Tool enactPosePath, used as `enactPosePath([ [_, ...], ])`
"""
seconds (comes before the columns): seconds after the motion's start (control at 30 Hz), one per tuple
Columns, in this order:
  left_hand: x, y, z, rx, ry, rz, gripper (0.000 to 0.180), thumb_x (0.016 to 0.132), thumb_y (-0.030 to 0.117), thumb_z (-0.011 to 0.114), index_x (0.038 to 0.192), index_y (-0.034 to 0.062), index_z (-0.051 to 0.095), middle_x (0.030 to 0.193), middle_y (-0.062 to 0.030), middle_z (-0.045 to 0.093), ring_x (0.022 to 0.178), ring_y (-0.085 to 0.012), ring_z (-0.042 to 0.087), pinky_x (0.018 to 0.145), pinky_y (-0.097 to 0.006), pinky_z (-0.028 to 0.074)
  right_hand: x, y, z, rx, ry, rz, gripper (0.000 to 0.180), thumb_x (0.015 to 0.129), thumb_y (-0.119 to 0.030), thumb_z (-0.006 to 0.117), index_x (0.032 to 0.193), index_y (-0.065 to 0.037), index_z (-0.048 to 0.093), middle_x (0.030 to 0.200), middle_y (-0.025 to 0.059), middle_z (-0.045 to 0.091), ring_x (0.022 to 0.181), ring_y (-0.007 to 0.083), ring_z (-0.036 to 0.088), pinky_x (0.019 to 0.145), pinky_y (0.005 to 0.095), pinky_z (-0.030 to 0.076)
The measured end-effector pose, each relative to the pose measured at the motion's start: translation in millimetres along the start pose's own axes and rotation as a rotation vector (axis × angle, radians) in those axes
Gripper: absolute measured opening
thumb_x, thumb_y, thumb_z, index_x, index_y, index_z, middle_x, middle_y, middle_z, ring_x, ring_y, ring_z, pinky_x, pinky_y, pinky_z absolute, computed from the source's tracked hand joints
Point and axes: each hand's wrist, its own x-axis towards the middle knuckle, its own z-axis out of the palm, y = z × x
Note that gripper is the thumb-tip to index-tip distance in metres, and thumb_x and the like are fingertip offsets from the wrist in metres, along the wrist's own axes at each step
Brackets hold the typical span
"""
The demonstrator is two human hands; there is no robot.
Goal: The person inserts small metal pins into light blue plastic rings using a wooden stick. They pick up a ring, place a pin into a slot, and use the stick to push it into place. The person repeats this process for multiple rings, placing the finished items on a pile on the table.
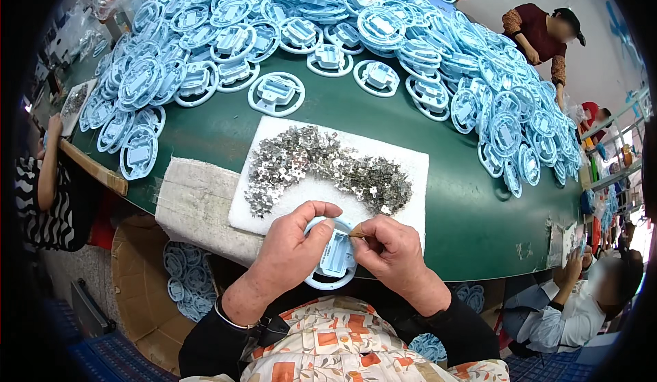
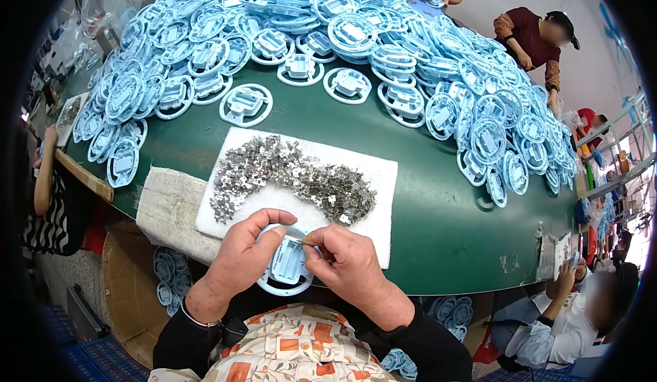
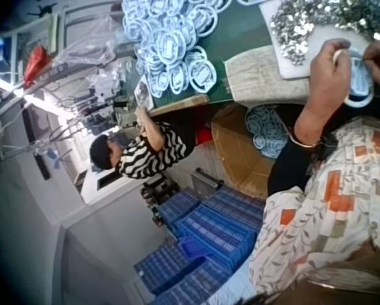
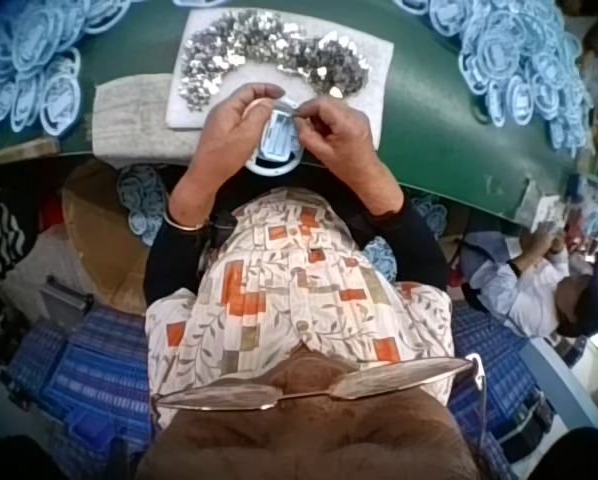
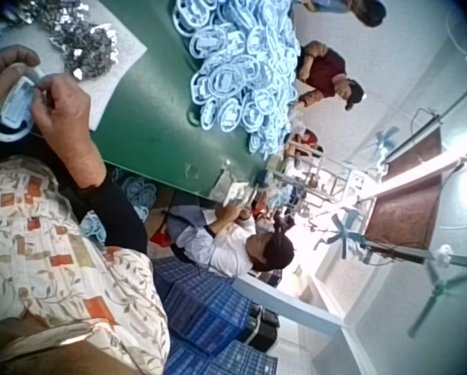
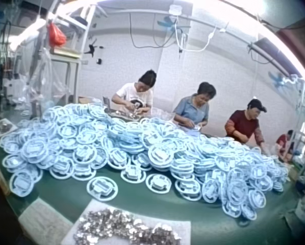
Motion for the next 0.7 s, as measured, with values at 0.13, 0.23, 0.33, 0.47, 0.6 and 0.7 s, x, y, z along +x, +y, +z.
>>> enactPosePath([
  [0.13, -0.2, 4.8, 0.2, 0.227, 0.014, -0.006, 0.026, 0.096, 0.008, 0.066, 0.121, -0.0001, 0.065, 0.094, 0.0004, 0.066, 0.079, -0.0020, 0.057, 0.068, -0.020, 0.049, 1.6, -5.6, -6.3, -0.037, -0.090, 0.078, 0.013, 0.088, -0.006, 0.074, 0.098, -0.002, 0.067, 0.075, 0.0100, 0.064, 0.058, 0.0191, 0.062, 0.054, 0.0317, 0.050],
  [0.23, -0.7, 3.9, 1.7, 0.184, 0.039, -0.002, 0.031, 0.092, 0.009, 0.072, 0.121, 0.0001, 0.065, 0.093, 0.0009, 0.066, 0.076, -0.0020, 0.055, 0.067, -0.020, 0.048, 4.4, -19.8, -17.2, -0.048, -0.139, 0.183, 0.017, 0.091, -0.007, 0.072, 0.106, -0.002, 0.066, 0.077, 0.0116, 0.065, 0.061, 0.0216, 0.064, 0.056, 0.0328, 0.051],
  [0.33, -0.9, 4.7, 2.8, 0.207, 0.042, 0.014, 0.026, 0.097, 0.009, 0.065, 0.122, -0.0003, 0.065, 0.092, 0.0004, 0.066, 0.076, -0.0020, 0.056, 0.067, -0.020, 0.049, 0.1, -18.3, -21.7, -0.046, -0.063, 0.094, 0.025, 0.094, -0.007, 0.068, 0.119, -0.005, 0.065, 0.077, 0.0120, 0.067, 0.063, 0.0255, 0.067, 0.057, 0.0345, 0.053],
  [0.47, 0.6, -3.2, 0.6, 0.057, 0.017, 0.040, 0.024, 0.103, 0.008, 0.053, 0.123, -0.0016, 0.064, 0.093, -0.0007, 0.067, 0.077, -0.0020, 0.058, 0.068, -0.021, 0.050, -11.5, -9.6, -21.7, -0.168, -0.108, -0.002, 0.039, 0.095, -0.008, 0.066, 0.134, -0.014, 0.063, 0.078, 0.0096, 0.068, 0.064, 0.0293, 0.069, 0.057, 0.0376, 0.055],
  [0.6, 1.0, -1.0, -0.4, 0.126, 0.008, 0.049, 0.025, 0.105, 0.008, 0.049, 0.123, -0.0022, 0.063, 0.094, -0.0014, 0.068, 0.079, -0.0023, 0.060, 0.070, -0.021, 0.051, -18.9, -6.5, -23.4, -0.319, -0.195, -0.053, 0.051, 0.090, -0.008, 0.069, 0.139, -0.022, 0.063, 0.076, 0.0066, 0.067, 0.062, 0.0280, 0.068, 0.054, 0.0393, 0.054],
  [0.7, 1.2, -2.8, -0.5, 0.114, 0.012, 0.044, 0.026, 0.105, 0.008, 0.049, 0.124, -0.0022, 0.063, 0.093, -0.0014, 0.068, 0.079, -0.0023, 0.060, 0.070, -0.021, 0.051, -14.5, -12.7, -26.9, -0.412, -0.258, -0.066, 0.058, 0.086, -0.007, 0.071, 0.141, -0.023, 0.063, 0.070, 0.0048, 0.062, 0.059, 0.0260, 0.066, 0.051, 0.0398, 0.053],
])
